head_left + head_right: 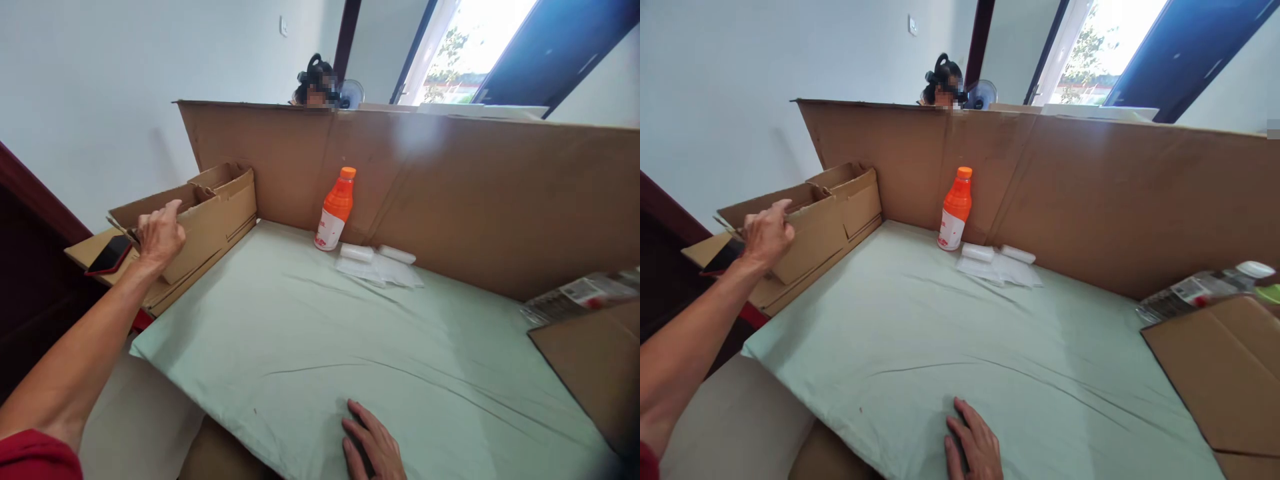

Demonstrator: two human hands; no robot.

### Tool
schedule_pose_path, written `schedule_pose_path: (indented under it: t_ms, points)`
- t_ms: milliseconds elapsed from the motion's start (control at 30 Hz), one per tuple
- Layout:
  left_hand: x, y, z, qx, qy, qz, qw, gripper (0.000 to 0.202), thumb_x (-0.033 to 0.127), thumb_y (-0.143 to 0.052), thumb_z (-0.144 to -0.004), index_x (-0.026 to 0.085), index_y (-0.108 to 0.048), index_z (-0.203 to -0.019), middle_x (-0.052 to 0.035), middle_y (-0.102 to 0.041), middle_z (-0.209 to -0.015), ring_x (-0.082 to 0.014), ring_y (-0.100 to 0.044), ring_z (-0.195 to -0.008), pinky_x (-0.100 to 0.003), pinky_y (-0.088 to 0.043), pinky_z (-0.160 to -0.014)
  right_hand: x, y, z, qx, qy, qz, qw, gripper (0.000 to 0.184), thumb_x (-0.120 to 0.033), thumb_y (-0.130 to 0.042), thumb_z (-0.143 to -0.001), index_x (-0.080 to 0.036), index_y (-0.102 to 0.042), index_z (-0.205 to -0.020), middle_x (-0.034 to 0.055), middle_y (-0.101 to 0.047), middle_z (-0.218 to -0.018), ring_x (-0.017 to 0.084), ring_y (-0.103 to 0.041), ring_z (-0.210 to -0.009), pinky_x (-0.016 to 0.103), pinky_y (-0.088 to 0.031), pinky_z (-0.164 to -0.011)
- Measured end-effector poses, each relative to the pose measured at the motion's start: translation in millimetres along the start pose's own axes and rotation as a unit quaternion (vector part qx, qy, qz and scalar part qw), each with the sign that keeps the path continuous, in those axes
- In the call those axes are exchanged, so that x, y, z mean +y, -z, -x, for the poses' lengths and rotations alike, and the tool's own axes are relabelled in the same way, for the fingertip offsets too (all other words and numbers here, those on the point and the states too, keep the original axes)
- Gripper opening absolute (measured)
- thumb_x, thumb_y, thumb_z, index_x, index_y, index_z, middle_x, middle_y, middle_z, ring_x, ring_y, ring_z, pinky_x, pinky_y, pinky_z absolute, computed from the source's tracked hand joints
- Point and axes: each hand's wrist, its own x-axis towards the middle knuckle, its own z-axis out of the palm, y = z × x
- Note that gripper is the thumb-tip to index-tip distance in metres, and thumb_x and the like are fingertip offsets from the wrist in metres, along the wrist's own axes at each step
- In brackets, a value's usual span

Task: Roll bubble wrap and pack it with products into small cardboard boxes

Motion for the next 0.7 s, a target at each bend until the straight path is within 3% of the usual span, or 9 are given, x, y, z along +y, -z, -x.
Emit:
schedule_pose_path:
  t_ms: [100, 200, 333, 467, 600, 700]
  points:
    - [13, 6.5, 24, 0.000, -0.038, 0.007, 0.999, 0.056, 0.013, -0.047, -0.084, 0.008, -0.053, -0.140, -0.0158, -0.072, -0.111, -0.0309, -0.066, -0.106, -0.051, -0.044, -0.100, -2, 1, -1, 0.007, -0.002, 0.001, 1.000, 0.024, -0.031, -0.059, -0.096, -0.025, -0.073, -0.116, 0.0111, -0.070, -0.131, 0.029, -0.069, -0.117, 0.044, -0.062, -0.090]
    - [35, 15.1, 59, 0.020, -0.136, 0.052, 0.989, 0.050, 0.015, -0.049, -0.087, 0.012, -0.057, -0.136, -0.0126, -0.074, -0.105, -0.0279, -0.067, -0.097, -0.045, -0.047, -0.096, -7, 1, -4, 0.018, -0.013, 0.000, 1.000, 0.023, -0.032, -0.059, -0.097, -0.025, -0.074, -0.113, 0.0108, -0.070, -0.130, 0.029, -0.069, -0.116, 0.045, -0.062, -0.089]
    - [76, 28.1, 113, 0.018, -0.276, 0.155, 0.948, 0.045, 0.013, -0.049, -0.092, 0.016, -0.056, -0.136, -0.0087, -0.073, -0.102, -0.0238, -0.066, -0.092, -0.038, -0.050, -0.087, -17, 2, -8, 0.030, -0.037, -0.010, 0.999, 0.023, -0.033, -0.057, -0.097, -0.025, -0.075, -0.109, 0.0111, -0.072, -0.127, 0.029, -0.070, -0.114, 0.046, -0.062, -0.089]
    - [112, 43.3, 158, -0.022, -0.374, 0.241, 0.895, 0.058, 0.004, -0.047, -0.090, 0.022, -0.048, -0.145, -0.0049, -0.072, -0.096, -0.0209, -0.064, -0.085, -0.036, -0.051, -0.081, -26, 9, -9, 0.019, -0.077, -0.040, 0.996, 0.025, -0.034, -0.059, -0.096, -0.024, -0.074, -0.113, 0.0122, -0.070, -0.130, 0.028, -0.069, -0.117, 0.047, -0.061, -0.093]
    - [118, 58.1, 181, -0.019, -0.403, 0.269, 0.875, 0.071, 0.002, -0.055, -0.086, 0.026, -0.040, -0.151, -0.0058, -0.072, -0.102, -0.0239, -0.066, -0.098, -0.042, -0.053, -0.094, -31, 13, -7, 0.035, -0.136, -0.063, 0.988, 0.029, -0.030, -0.057, -0.096, -0.022, -0.071, -0.120, 0.0127, -0.066, -0.135, 0.027, -0.066, -0.123, 0.046, -0.059, -0.100]
    - [103, 61.9, 193, 0.017, -0.323, 0.279, 0.904, 0.073, 0.011, -0.065, -0.083, 0.031, -0.043, -0.149, -0.0075, -0.067, -0.122, -0.0288, -0.062, -0.119, -0.049, -0.048, -0.108, -32, 12, -6, 0.045, -0.160, -0.078, 0.983, 0.030, -0.029, -0.057, -0.096, -0.023, -0.069, -0.123, 0.0122, -0.065, -0.138, 0.027, -0.064, -0.126, 0.045, -0.057, -0.104]
